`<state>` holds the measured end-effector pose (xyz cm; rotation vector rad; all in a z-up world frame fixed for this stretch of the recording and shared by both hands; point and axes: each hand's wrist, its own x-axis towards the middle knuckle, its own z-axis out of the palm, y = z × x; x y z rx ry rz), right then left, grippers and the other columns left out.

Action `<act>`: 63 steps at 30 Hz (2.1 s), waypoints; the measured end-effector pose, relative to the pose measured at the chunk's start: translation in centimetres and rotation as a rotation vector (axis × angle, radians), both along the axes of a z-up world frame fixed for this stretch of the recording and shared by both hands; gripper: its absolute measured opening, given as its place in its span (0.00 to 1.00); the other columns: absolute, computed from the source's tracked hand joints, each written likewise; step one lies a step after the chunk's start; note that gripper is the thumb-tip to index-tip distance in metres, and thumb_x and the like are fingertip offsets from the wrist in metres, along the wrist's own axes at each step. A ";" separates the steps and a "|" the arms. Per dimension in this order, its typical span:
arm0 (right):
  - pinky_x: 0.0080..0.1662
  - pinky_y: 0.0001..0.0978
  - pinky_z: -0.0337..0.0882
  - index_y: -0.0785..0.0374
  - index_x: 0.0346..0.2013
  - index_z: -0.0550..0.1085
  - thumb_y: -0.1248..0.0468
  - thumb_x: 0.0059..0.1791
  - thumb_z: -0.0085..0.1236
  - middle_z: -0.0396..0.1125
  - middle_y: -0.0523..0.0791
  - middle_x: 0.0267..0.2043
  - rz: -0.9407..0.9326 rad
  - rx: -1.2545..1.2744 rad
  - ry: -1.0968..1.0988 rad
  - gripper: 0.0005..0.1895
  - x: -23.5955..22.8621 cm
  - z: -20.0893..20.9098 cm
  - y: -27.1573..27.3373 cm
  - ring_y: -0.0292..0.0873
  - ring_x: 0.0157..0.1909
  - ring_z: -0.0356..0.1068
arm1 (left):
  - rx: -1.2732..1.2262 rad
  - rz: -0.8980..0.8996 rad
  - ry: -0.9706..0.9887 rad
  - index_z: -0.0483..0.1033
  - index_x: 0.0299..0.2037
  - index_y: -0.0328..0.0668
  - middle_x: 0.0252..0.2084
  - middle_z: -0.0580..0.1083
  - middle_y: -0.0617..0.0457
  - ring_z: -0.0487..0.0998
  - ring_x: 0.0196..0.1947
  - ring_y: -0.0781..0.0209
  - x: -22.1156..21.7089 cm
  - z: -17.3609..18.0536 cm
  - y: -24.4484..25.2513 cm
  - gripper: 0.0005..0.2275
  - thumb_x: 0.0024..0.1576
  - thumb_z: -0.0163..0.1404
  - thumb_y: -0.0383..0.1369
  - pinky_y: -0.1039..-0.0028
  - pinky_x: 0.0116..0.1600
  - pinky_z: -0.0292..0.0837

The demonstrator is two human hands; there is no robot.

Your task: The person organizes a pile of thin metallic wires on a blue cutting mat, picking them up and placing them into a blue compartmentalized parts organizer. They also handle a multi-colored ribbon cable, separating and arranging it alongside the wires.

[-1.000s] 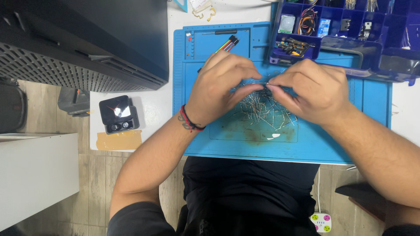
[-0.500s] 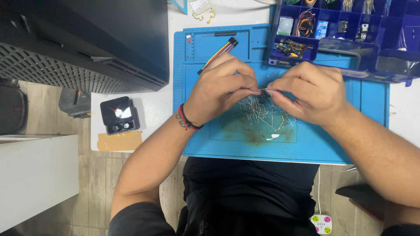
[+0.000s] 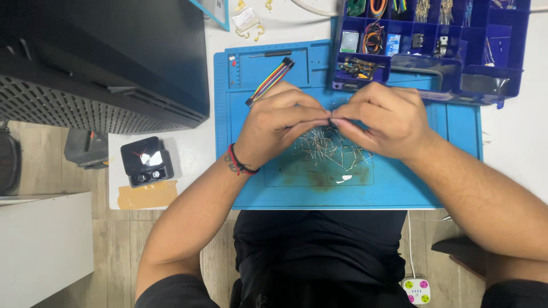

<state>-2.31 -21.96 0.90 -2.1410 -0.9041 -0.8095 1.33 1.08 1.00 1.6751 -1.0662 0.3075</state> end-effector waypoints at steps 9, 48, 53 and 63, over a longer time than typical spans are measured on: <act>0.28 0.42 0.71 0.59 0.33 0.82 0.66 0.53 0.65 0.70 0.44 0.31 0.006 0.002 0.024 0.04 -0.2 -0.3 0.1 0.49 0.22 0.68 | -0.007 0.002 0.037 0.84 0.41 0.45 0.39 0.81 0.55 0.79 0.38 0.52 -0.1 -0.4 -0.1 0.04 0.59 0.60 0.26 0.65 0.47 0.77; 0.29 0.43 0.70 0.61 0.34 0.82 0.64 0.55 0.66 0.73 0.47 0.31 -0.047 0.047 -0.082 0.06 0.1 -0.5 -2.3 0.51 0.24 0.68 | -0.167 -0.054 0.090 0.84 0.39 0.39 0.38 0.82 0.49 0.82 0.34 0.45 0.6 1.0 0.6 0.02 0.58 0.61 0.24 0.61 0.43 0.77; 0.37 0.38 0.63 0.66 0.36 0.82 0.74 0.59 0.73 0.72 0.48 0.35 -0.393 -0.175 -0.168 0.09 1.3 0.4 -7.2 0.49 0.35 0.69 | -0.094 0.195 0.081 0.81 0.40 0.35 0.40 0.80 0.45 0.82 0.42 0.53 0.7 1.3 1.5 0.04 0.59 0.60 0.20 0.68 0.52 0.77; 0.28 0.44 0.65 0.44 0.28 0.77 0.46 0.58 0.79 0.72 0.30 0.27 -1.130 -0.515 -0.006 0.21 5.3 -2.4 -13.8 0.46 0.26 0.71 | -0.037 0.164 -0.018 0.80 0.39 0.34 0.39 0.80 0.45 0.81 0.38 0.52 0.4 1.5 1.1 0.02 0.60 0.59 0.21 0.67 0.48 0.73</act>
